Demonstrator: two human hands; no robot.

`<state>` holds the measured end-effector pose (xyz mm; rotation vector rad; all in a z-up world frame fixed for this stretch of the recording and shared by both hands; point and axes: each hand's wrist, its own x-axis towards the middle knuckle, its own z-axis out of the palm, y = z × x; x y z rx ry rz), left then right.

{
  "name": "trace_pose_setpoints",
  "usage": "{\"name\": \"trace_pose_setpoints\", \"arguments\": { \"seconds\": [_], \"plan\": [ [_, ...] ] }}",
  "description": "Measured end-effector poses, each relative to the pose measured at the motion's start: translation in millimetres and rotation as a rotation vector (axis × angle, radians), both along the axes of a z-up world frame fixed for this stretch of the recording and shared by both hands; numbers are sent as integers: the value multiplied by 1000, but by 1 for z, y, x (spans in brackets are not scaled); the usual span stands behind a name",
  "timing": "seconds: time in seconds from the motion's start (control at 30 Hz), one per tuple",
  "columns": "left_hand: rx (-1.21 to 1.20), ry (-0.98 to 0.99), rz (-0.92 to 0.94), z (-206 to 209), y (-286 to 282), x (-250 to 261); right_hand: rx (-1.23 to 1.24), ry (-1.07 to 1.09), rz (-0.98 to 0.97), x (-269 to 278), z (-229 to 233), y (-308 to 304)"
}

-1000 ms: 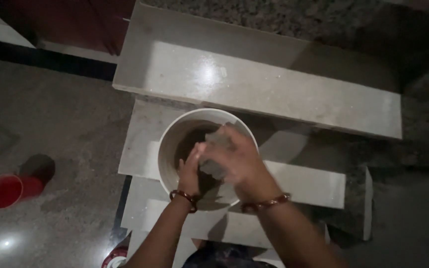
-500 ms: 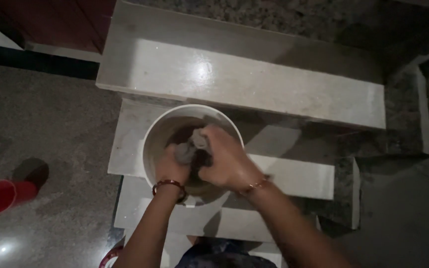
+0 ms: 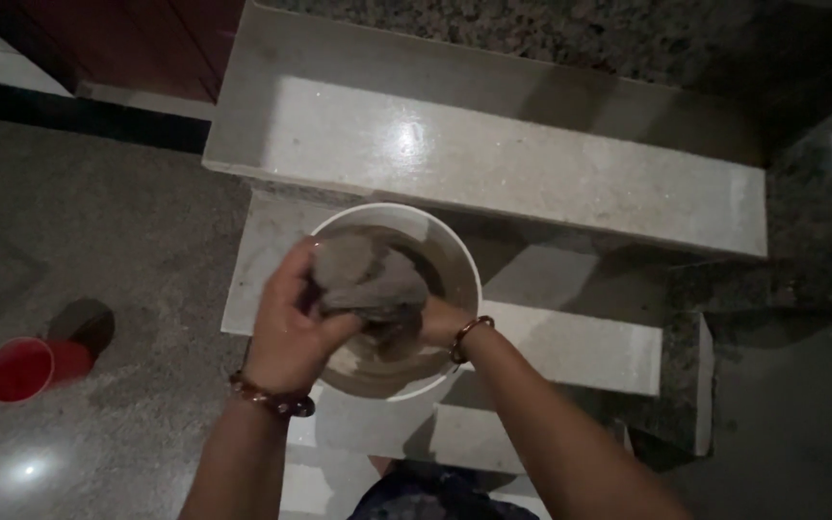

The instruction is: Cleaning marble stairs manually with a wet cloth and a bucket of water.

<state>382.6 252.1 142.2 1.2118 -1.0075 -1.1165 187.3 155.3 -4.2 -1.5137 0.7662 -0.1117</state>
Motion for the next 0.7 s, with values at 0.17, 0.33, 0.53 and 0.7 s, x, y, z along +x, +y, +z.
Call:
{"name": "trace_pose_setpoints", "arguments": {
  "seconds": [0.17, 0.33, 0.53, 0.7],
  "plan": [
    [-12, 451, 20, -16, -8, -2, 228, -104, -138, -23, -33, 1],
    [429, 110, 44, -101, 9, 4, 1019, -708, -558, -26, -6, 8],
    [888, 742, 8, -76, -11, -7, 311, -240, -555, -7, 56, 3],
    [854, 925, 137, -109, -33, -4, -50, -242, -257, 1, 58, 19]
  ]
}}
